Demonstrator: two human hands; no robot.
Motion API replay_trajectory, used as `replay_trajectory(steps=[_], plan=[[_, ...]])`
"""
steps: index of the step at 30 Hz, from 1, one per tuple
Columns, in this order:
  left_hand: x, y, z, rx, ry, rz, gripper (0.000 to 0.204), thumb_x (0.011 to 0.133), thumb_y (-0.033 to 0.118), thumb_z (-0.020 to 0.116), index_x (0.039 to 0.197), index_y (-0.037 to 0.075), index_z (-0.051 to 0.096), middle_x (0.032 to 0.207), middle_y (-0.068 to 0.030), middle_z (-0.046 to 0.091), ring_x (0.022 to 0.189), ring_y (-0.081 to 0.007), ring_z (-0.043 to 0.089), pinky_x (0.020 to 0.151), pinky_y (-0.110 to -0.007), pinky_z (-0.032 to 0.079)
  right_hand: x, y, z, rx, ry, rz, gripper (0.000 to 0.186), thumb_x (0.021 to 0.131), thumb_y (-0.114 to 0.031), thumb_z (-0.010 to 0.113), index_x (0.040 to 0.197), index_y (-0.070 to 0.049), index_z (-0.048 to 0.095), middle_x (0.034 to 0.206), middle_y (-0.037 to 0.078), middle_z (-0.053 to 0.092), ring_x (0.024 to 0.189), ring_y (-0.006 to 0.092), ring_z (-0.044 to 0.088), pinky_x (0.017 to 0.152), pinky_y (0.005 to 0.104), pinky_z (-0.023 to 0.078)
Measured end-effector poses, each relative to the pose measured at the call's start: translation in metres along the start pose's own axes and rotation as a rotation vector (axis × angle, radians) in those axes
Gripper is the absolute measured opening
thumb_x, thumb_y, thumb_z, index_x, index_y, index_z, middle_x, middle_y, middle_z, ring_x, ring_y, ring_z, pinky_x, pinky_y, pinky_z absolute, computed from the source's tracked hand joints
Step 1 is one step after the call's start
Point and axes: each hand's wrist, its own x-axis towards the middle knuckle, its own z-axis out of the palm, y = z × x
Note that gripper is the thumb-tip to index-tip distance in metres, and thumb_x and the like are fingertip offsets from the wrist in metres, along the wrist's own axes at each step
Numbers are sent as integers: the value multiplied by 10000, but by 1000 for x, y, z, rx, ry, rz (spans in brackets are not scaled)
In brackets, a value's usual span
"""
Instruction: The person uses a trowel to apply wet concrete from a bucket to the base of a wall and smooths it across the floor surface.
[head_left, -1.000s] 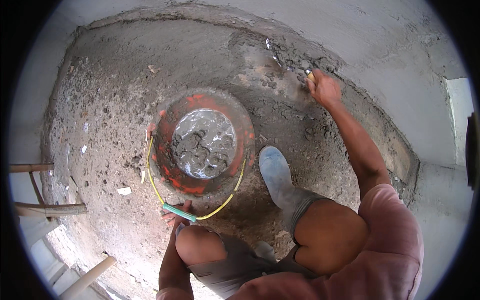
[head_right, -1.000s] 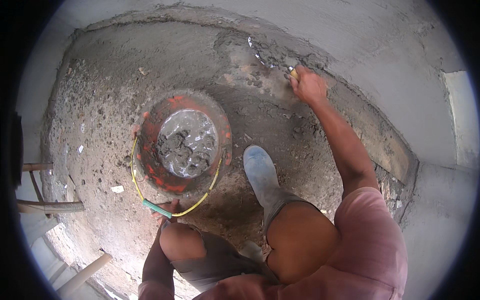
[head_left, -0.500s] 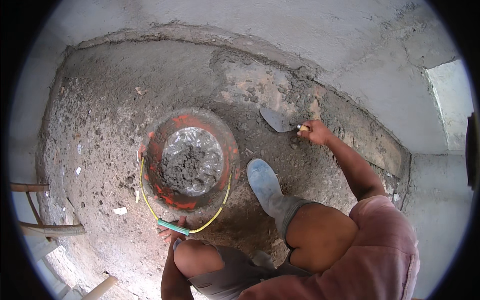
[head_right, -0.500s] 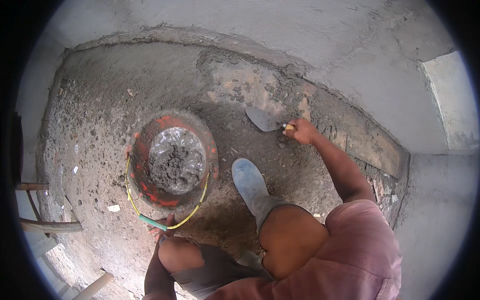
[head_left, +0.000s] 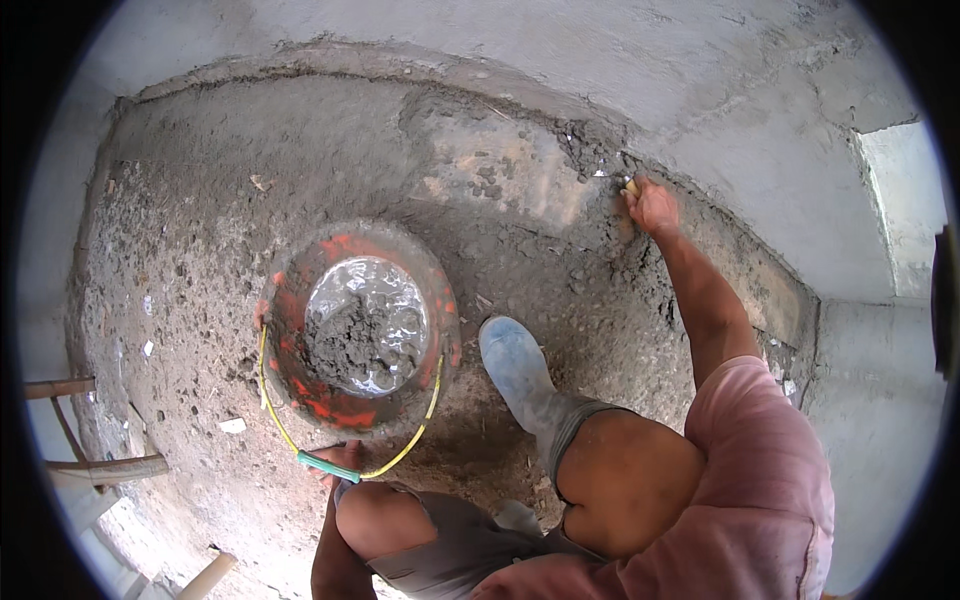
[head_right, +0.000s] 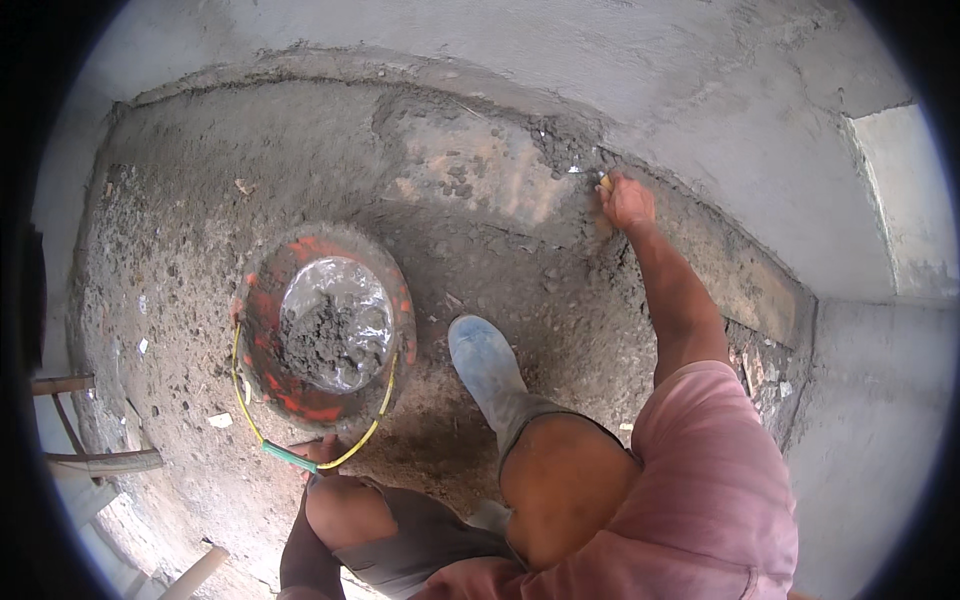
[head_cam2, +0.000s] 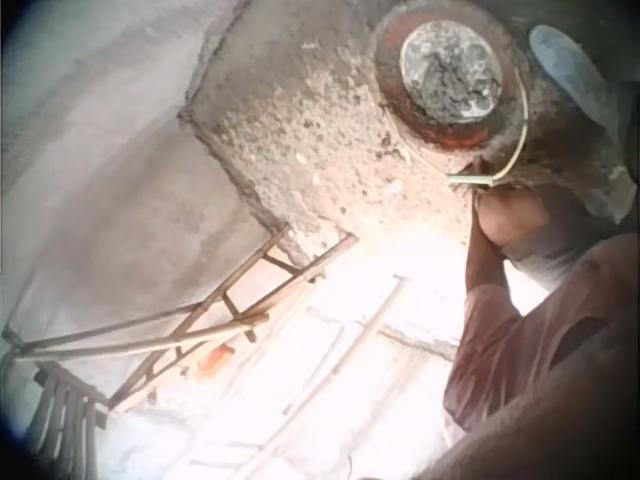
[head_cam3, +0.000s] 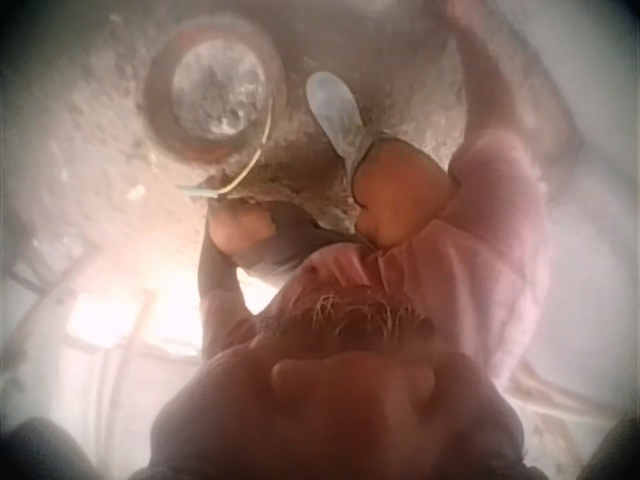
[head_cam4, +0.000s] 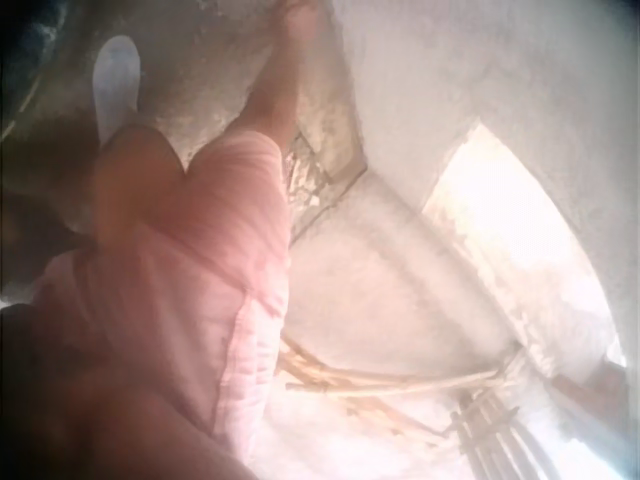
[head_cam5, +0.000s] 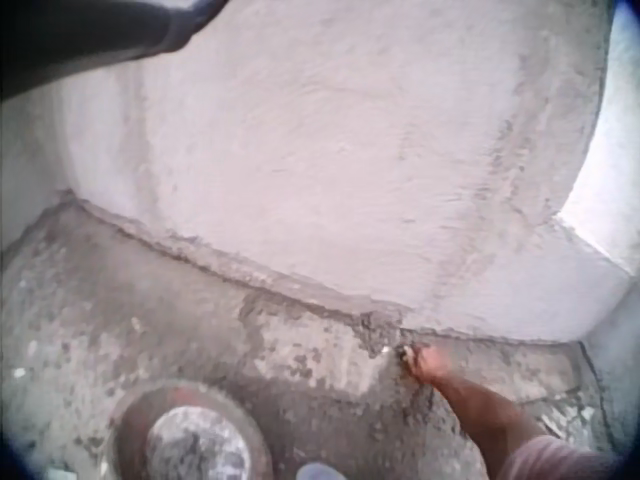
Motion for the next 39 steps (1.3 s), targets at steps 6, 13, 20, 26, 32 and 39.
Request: replay_trajectory(steps=[6, 13, 20, 26, 32, 39], plan=[[-50, 31, -41, 25, -49, -1, 1583, 687, 640, 937, 1698, 62, -136, 1740, -379, 77, 1517, -672, 254, 1213, -720, 297, -20, -69, -37, 174, 220, -322, 320, 1000, -410, 706, 1154, -133, 664, 1125, 149, 756, 990, 421, 730, 810, 531, 579], [-58, 18, -74, -379, -376, 37, 1582, 732, 612, 909, 1661, 90, -259, 1679, -361, -321, 1559, -650, -127, 1240, -741, 195, -88, -225, -153, 86, 208, -838, 383, 994, -438, 713, 1206, -127, 645, 1074, 159, 754, 920, 403, 734, 762, 529, 567], [-71, 40, -78, -297, -304, -73, 1610, 700, 537, 952, 1669, 160, -277, 1699, -283, -363, 1553, -642, -207, 1249, -735, 195, -39, -162, -102, 31, -200, -321, 467, 1012, -419, 627, 1201, 6, 655, 1009, 279, 751, 1003, 477, 718, 892, 582, 534], [-42, 13, -39, -412, -254, -67, 1680, 669, 535, 992, 1644, 108, -308, 1682, -305, -377, 1542, -630, -254, 1254, -746, 146, 34, -191, -31, 155, -237, -298, 504, 952, -439, 686, 1108, 32, 775, 1103, 321, 743, 1091, 475, 710, 969, 538, 535], [-50, 18, -57, -308, -301, -98, 1709, 651, 548, 1002, 1637, 89, -317, 1668, -322, -390, 1529, -642, -270, 1245, -769, 121, 102, -403, -7, 177, -158, -288, 584, 970, -481, 636, 1224, 33, 745, 1305, 273, 713, 1242, 448, 665, 1080, 510, 522], [-45, 26, -63, -268, -290, -87, 1700, 655, 528, 1000, 1638, 93, -317, 1662, -336, -389, 1519, -663, -265, 1237, -776, 134, 109, -379, 28, 515, -125, -222, 589, 964, -540, 688, 1230, -20, 762, 1249, 242, 741, 1184, 425, 691, 1023, 508, 533]])
